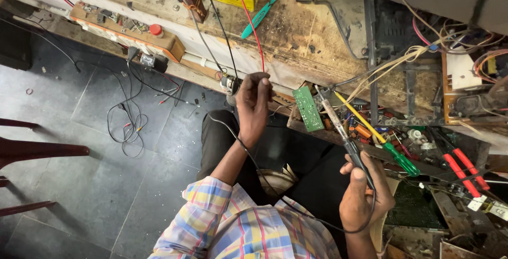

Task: The person works on internal components of a device using a screwdriver and a soldering iron, handling a circuit board and various wires.

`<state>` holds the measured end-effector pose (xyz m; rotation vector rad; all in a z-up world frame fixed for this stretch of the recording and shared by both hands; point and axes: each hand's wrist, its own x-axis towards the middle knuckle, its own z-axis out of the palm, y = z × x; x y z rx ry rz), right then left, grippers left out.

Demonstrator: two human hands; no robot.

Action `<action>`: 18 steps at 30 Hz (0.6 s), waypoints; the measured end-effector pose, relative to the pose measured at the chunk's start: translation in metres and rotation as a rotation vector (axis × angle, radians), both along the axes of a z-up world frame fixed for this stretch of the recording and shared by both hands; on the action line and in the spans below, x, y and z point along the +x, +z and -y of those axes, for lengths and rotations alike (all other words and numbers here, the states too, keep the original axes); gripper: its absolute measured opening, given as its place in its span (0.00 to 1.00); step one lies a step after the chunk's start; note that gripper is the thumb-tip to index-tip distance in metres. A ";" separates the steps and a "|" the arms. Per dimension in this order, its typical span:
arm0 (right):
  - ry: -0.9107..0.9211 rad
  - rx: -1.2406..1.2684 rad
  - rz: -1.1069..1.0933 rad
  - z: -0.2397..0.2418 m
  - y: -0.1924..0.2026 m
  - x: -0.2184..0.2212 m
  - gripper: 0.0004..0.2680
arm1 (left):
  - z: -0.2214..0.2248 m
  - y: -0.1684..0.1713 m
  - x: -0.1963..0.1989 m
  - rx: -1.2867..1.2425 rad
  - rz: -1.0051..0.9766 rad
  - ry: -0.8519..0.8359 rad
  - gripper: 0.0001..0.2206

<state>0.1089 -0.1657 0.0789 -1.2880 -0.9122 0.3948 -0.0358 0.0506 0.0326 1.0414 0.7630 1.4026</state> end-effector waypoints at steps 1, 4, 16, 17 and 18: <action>-0.002 0.001 -0.003 0.000 0.000 0.001 0.13 | -0.001 0.000 0.002 0.000 0.017 -0.006 0.07; 0.000 0.019 0.010 0.002 0.000 0.003 0.13 | 0.002 -0.002 0.005 -0.075 -0.031 -0.031 0.06; -0.087 -0.098 0.309 0.006 0.003 0.006 0.12 | 0.061 -0.017 0.010 0.005 -0.458 -0.131 0.13; -0.090 -0.121 0.333 0.003 0.003 0.005 0.12 | 0.063 -0.013 0.012 0.018 -0.489 -0.148 0.14; -0.093 -0.111 0.363 0.000 0.003 0.003 0.12 | 0.062 -0.010 0.014 0.024 -0.466 -0.138 0.15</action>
